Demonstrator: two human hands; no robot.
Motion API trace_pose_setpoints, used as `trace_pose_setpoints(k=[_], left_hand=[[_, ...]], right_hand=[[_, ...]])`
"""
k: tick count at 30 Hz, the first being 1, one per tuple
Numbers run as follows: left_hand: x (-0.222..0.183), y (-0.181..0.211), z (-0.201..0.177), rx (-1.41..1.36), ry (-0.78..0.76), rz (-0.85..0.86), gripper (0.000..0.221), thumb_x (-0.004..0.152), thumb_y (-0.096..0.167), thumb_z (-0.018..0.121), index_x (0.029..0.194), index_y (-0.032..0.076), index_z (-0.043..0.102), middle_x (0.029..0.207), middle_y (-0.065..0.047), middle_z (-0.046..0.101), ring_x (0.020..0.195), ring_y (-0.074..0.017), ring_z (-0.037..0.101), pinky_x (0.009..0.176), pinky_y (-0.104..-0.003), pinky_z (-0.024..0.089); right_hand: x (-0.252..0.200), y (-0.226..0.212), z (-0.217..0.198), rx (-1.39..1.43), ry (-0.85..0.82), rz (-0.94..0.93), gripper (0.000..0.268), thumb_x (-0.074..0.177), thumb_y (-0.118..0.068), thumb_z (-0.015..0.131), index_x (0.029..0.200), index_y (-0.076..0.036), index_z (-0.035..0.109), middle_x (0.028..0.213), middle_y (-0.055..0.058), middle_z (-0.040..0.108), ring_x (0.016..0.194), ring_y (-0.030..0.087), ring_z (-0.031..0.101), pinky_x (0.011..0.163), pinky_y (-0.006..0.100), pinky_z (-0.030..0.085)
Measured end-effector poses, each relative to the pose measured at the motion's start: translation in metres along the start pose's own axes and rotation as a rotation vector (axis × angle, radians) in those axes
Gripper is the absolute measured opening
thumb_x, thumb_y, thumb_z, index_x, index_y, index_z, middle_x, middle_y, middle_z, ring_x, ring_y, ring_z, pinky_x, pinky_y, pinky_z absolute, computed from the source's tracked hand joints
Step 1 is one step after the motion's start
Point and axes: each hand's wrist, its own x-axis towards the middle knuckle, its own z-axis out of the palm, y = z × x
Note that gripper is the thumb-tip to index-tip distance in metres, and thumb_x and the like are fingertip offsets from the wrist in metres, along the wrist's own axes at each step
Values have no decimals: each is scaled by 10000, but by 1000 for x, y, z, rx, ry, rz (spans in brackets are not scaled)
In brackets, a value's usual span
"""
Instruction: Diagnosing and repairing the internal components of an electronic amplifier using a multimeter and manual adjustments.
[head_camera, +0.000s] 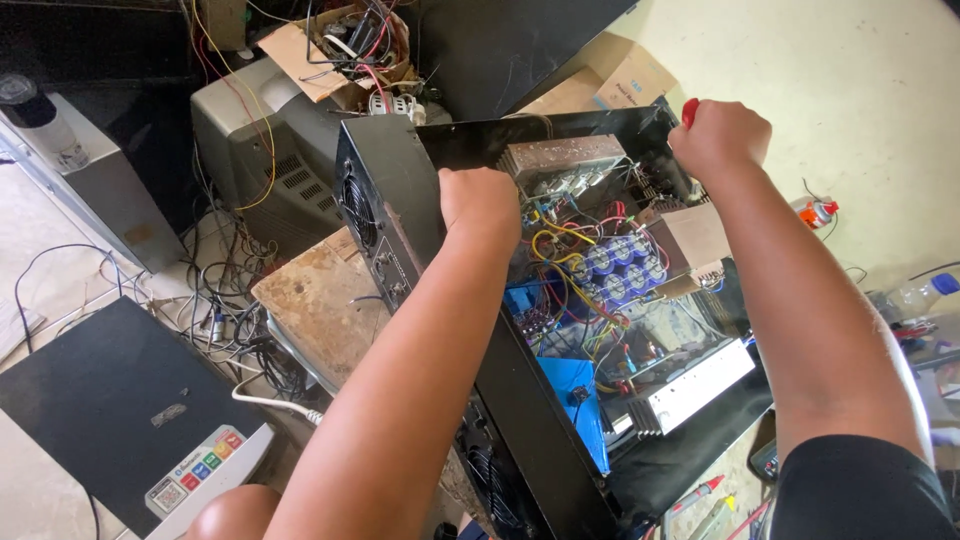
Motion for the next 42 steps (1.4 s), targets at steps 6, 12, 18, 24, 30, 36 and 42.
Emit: trace_pose_setpoints(k=[6,12,18,24,30,36,42], left_hand=[[-3,1,-5,-14,-17,2,147,943,260,681,1068,244,756,948,30,739,920,-245,668,939,-412,434],[-2,-1,-4,-27,-5,-11,211,939,269,681,1140,252,745,1046,24,752,1005,-245,680,962,-408,425],[-1,2,-4,-40,-18,4,209,916,270,712,1119,241,751,1017,20,751,990,-252,681,1021,-435,418],[-6,1,-1,-32,-17,11,264,926,287,708,1180,224,745,1091,1,762,1045,-261,689,1019,-434,422],[-5,5,12,-93,245,-32,262,899,18,588,955,143,811,888,-13,789,896,-292,742,868,-514,373],[-7,5,10,-101,252,-28,270,918,34,564,968,137,809,919,-14,794,925,-291,743,867,-500,369],[3,4,17,-71,251,-12,284,944,78,538,992,144,810,950,-15,797,952,-300,744,851,-519,374]], right_hand=[[5,8,18,80,109,-48,585,1167,-684,368,1088,-205,694,645,7,609,520,179,530,426,304,333],[-11,7,6,-81,21,-45,474,1077,-358,357,905,-105,719,655,49,621,576,266,599,467,347,392],[-15,8,3,-104,92,-105,572,1189,-535,283,1191,-139,696,749,55,709,649,275,672,479,356,413],[-33,23,5,-152,52,-115,482,1087,-349,378,820,-102,694,597,29,585,521,251,568,447,338,350],[-52,36,2,-53,129,-148,412,972,-366,489,908,-93,792,843,183,780,927,430,748,775,511,532],[-28,45,43,80,105,-200,424,1070,-415,508,1218,-96,744,982,233,789,1003,448,732,860,556,515],[-58,86,34,188,753,-209,194,1058,-503,691,1102,-322,746,667,-32,687,711,260,753,629,405,588]])
